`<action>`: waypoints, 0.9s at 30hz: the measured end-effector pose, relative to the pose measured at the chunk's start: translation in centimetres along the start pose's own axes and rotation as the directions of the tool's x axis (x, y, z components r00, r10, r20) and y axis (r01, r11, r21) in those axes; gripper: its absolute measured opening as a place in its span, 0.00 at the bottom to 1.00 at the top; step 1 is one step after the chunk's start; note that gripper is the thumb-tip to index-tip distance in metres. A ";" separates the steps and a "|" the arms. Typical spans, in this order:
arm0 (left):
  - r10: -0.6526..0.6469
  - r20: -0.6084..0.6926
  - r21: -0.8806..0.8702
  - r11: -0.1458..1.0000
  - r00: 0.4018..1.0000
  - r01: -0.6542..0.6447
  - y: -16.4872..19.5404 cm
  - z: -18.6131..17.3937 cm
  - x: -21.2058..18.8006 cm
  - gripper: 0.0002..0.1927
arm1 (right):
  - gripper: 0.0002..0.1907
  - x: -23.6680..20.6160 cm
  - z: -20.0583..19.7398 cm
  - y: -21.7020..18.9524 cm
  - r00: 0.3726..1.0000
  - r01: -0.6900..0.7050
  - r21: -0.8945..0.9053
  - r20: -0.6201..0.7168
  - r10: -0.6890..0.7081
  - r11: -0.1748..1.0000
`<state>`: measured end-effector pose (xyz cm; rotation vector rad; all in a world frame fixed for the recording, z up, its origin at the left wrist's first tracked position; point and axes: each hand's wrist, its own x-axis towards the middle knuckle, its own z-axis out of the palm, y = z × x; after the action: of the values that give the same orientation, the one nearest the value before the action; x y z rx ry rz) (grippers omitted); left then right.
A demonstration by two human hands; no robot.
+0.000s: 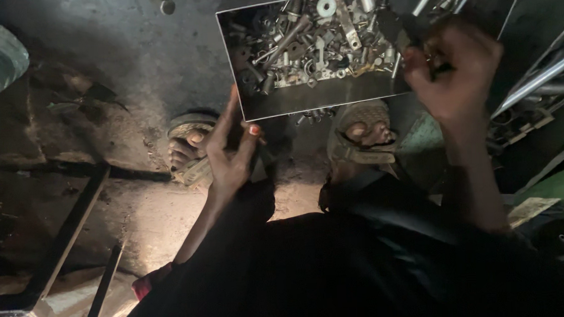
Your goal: The person sorts small metal parts from a rectangular tray, picking up individual pieces and placing them on the floor. The person then gathers the sorted parts from the floor and places them back into the tray.
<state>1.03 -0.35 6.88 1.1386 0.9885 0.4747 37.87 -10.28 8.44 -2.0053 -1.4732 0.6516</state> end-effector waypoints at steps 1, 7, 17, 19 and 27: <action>0.005 0.001 0.004 1.000 1.000 -0.005 0.0 0.0 0.0 0.32 | 0.07 -0.1 -0.4 -0.5 1.000 -0.022 -0.003 0.003 0.022 1.000; 0.009 -0.001 0.016 1.000 1.000 -0.009 -0.3 -0.2 -0.1 0.32 | 0.04 0.4 0.3 -2.8 0.995 0.101 0.084 -0.013 -0.100 0.991; -0.007 -0.008 0.002 1.000 1.000 0.007 0.0 -0.1 -0.2 0.32 | 0.02 -1.4 4.8 -4.0 1.000 -0.026 0.339 0.006 0.026 0.940; -0.044 -0.009 -0.035 0.998 0.999 0.043 0.3 0.0 -0.2 0.33 | 0.06 -2.0 4.1 -2.8 0.995 -0.096 0.495 0.054 0.079 0.864; -0.024 -0.012 0.041 0.999 1.000 0.024 0.8 -0.1 0.3 0.31 | 0.08 -2.5 -0.6 0.8 0.938 0.054 0.094 -0.347 -0.018 0.994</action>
<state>1.22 0.22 7.44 1.1604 1.0249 0.4438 38.09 -12.97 8.49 -1.8933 -1.2360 0.3280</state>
